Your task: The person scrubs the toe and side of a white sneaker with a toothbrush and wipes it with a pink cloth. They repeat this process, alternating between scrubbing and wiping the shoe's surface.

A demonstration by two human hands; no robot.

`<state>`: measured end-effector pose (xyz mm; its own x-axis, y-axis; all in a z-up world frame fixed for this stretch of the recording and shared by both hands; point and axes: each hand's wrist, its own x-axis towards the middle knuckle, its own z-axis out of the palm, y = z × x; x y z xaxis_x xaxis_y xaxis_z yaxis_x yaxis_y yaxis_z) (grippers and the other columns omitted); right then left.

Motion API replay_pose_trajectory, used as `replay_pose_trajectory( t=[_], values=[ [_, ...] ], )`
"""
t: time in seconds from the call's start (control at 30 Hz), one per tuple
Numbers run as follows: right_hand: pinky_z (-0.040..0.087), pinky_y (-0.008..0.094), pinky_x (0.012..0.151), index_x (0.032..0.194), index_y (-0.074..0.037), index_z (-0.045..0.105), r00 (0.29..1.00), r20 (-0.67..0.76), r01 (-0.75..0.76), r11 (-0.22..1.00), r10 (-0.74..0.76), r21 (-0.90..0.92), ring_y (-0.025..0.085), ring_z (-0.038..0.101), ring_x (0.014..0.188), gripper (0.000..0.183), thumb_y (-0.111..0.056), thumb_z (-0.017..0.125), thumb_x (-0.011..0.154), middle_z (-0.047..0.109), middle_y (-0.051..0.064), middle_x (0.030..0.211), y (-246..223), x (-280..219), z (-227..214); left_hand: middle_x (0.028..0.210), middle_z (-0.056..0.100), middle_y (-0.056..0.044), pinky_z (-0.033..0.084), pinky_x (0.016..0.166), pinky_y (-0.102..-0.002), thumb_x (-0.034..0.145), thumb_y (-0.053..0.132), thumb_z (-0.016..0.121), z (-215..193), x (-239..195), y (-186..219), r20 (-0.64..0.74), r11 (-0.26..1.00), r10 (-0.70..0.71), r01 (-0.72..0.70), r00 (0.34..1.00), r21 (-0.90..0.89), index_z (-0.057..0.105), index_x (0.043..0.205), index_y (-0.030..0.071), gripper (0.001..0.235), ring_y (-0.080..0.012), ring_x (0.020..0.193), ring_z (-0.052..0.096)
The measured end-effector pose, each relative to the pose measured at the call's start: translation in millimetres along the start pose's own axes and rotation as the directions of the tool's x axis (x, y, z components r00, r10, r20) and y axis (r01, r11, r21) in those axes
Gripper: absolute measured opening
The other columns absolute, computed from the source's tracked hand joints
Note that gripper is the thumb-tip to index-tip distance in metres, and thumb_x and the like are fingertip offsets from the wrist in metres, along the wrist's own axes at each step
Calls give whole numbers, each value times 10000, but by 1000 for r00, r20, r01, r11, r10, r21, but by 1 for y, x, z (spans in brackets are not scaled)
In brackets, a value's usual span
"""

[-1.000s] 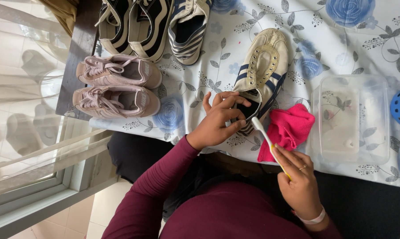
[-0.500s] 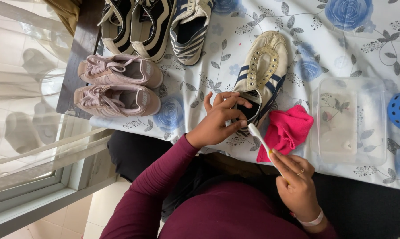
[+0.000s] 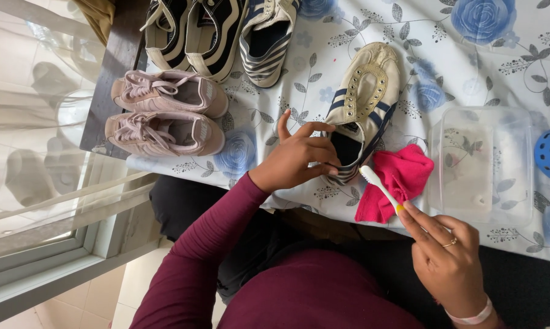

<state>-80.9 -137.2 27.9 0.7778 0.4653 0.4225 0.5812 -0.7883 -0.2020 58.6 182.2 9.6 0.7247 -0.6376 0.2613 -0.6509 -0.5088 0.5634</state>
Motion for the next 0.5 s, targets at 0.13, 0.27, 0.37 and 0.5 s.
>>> replay_pose_trajectory(
  t=[0.13, 0.27, 0.37, 0.5],
  values=[
    [333, 439, 1019, 1351, -273, 718, 996, 70, 72, 970, -58, -232, 217, 599, 1072, 459, 10, 681, 991, 685, -175, 1379, 4, 14, -7, 998, 677, 168, -60, 1081, -718, 941, 366, 696, 3, 6, 3, -7, 999, -31, 31, 999, -5, 745, 914, 286, 98, -209, 1344, 483],
    [254, 498, 1048, 1362, -360, 692, 978, 143, 187, 937, -150, -296, 225, 620, 1061, 518, -26, 694, 967, 598, -237, 1458, 9, 16, 0, 958, 658, 178, -101, 1087, -699, 918, 347, 713, 1, 14, 5, -27, 1000, -19, 19, 999, -4, 779, 886, 283, 98, -223, 1323, 491],
    [246, 492, 1031, 1400, -385, 662, 976, 152, 198, 924, -156, -328, 208, 602, 1049, 541, -42, 663, 981, 559, -257, 1491, 5, 21, 0, 878, 643, 176, -112, 1075, -727, 909, 311, 717, 0, 19, 7, 7, 1000, -17, 17, 1000, -22, 783, 855, 285, 90, -209, 1304, 497],
    [247, 498, 1052, 1424, -413, 638, 976, 160, 197, 913, -148, -356, 210, 610, 1025, 610, -24, 707, 960, 568, -281, 1474, 13, 26, 4, 832, 624, 184, -164, 1064, -721, 929, 274, 692, 0, 20, 8, 2, 999, 5, -5, 1000, -39, 771, 831, 263, 127, -214, 1324, 491]
  ],
)
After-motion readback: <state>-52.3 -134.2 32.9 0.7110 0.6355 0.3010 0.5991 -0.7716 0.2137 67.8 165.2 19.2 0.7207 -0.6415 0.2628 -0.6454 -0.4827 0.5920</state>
